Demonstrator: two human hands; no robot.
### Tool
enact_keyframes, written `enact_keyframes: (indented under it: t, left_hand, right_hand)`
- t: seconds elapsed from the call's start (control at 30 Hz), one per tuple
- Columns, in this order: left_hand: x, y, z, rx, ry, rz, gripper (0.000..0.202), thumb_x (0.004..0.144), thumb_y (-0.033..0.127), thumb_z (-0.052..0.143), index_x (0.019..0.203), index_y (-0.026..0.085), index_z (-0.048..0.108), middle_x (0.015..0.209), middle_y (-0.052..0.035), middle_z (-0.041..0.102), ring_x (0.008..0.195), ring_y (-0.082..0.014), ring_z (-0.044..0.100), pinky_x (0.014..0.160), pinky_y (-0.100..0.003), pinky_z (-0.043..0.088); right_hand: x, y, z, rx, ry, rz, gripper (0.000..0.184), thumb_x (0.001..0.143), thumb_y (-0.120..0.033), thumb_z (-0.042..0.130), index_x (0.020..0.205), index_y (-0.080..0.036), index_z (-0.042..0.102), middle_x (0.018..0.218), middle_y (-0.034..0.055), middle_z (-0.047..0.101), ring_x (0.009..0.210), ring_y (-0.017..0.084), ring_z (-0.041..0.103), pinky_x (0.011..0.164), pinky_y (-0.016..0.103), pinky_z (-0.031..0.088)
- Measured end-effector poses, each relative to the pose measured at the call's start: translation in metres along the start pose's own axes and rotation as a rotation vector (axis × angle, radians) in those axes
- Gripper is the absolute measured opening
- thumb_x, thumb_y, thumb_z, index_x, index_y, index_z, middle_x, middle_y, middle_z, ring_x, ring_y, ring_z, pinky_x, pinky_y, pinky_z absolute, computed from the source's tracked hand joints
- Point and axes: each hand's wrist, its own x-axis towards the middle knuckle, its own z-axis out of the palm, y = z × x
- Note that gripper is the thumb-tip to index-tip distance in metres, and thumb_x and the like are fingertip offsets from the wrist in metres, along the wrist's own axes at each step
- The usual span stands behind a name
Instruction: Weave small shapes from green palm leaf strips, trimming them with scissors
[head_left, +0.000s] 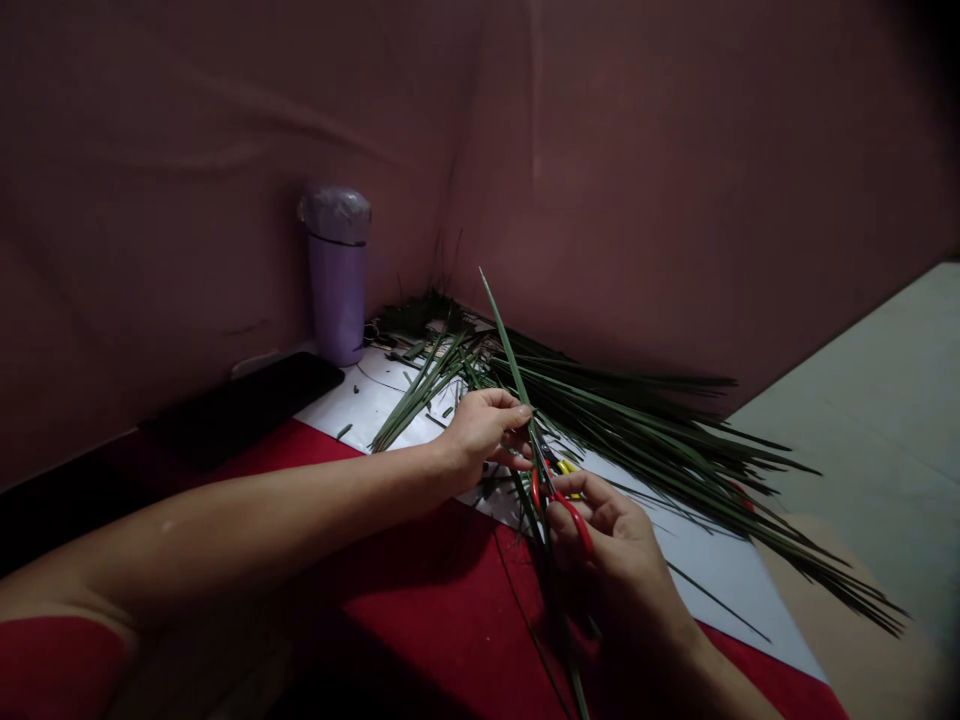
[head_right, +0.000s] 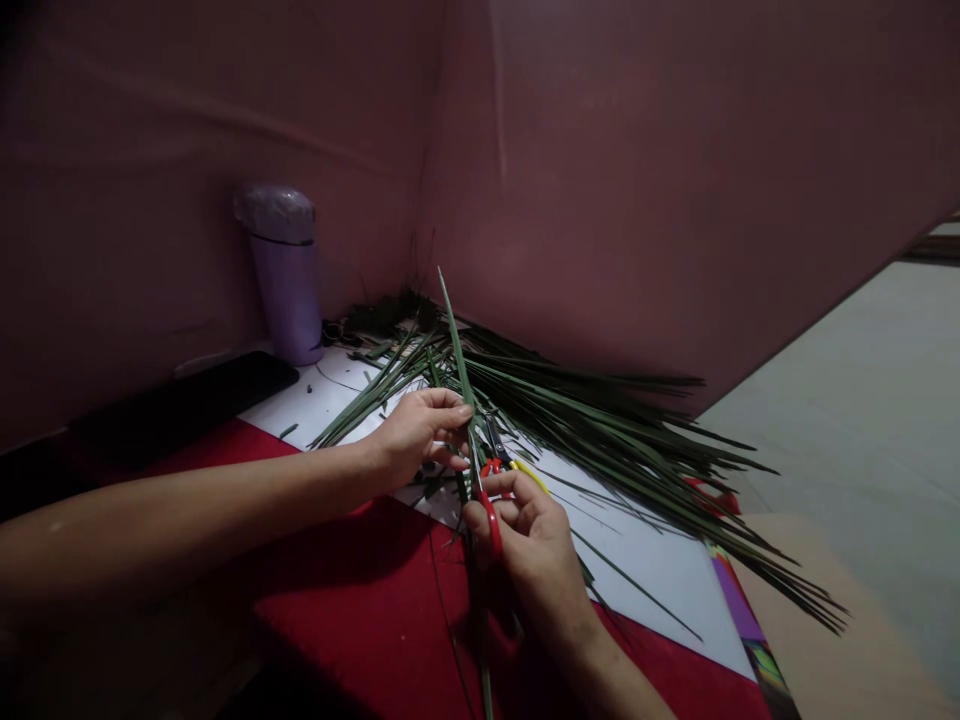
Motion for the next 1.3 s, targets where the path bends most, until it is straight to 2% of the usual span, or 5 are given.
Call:
enact_keyframes:
  t: [0.4, 0.77, 1.17, 1.23, 1.3]
  left_hand:
    - [0.000, -0.001, 0.001, -0.014, -0.019, -0.007, 0.010, 0.078, 0.014, 0.052, 0.070, 0.015, 0.046, 0.057, 0.0006, 0.050, 0.047, -0.0105, 0.053, 0.044, -0.026, 0.049]
    - [0.001, -0.004, -0.001, -0.037, -0.035, -0.006, 0.011, 0.077, 0.015, 0.054, 0.070, 0.015, 0.046, 0.057, 0.0012, 0.049, 0.046, -0.0107, 0.053, 0.044, -0.026, 0.049]
    - [0.005, 0.008, -0.004, -0.034, 0.002, 0.046, 0.009, 0.077, 0.014, 0.053, 0.069, 0.013, 0.049, 0.059, -0.0013, 0.053, 0.047, -0.0108, 0.053, 0.046, -0.028, 0.049]
    - [0.003, 0.011, -0.004, -0.055, -0.016, 0.043, 0.009, 0.076, 0.013, 0.054, 0.069, 0.013, 0.048, 0.058, -0.0008, 0.052, 0.047, -0.0109, 0.053, 0.046, -0.027, 0.049]
    - [0.001, 0.012, -0.003, -0.074, -0.033, 0.023, 0.010, 0.077, 0.012, 0.053, 0.068, 0.013, 0.048, 0.058, -0.0007, 0.051, 0.047, -0.0106, 0.053, 0.046, -0.027, 0.049]
  right_hand:
    - [-0.002, 0.000, 0.003, 0.022, 0.036, -0.044, 0.034, 0.061, -0.036, 0.075, 0.080, -0.018, 0.053, 0.044, -0.0078, 0.046, 0.036, 0.004, 0.030, 0.036, 0.016, 0.021]
    - [0.003, 0.000, -0.003, 0.007, -0.041, -0.014, 0.032, 0.063, -0.033, 0.074, 0.080, -0.017, 0.053, 0.044, -0.0085, 0.044, 0.037, 0.003, 0.029, 0.036, 0.015, 0.021]
    - [0.007, -0.002, -0.006, -0.054, -0.062, -0.033, 0.031, 0.065, -0.037, 0.073, 0.081, -0.017, 0.055, 0.047, -0.0062, 0.048, 0.040, 0.005, 0.035, 0.040, 0.016, 0.026]
    - [0.006, -0.004, -0.006, -0.024, -0.089, -0.040, 0.031, 0.066, -0.038, 0.072, 0.081, -0.017, 0.054, 0.046, -0.0071, 0.045, 0.038, 0.004, 0.032, 0.039, 0.016, 0.025]
    - [0.003, -0.008, -0.004, 0.031, -0.115, -0.028, 0.033, 0.066, -0.042, 0.071, 0.079, -0.017, 0.053, 0.043, -0.0095, 0.038, 0.035, 0.002, 0.023, 0.036, 0.015, 0.019]
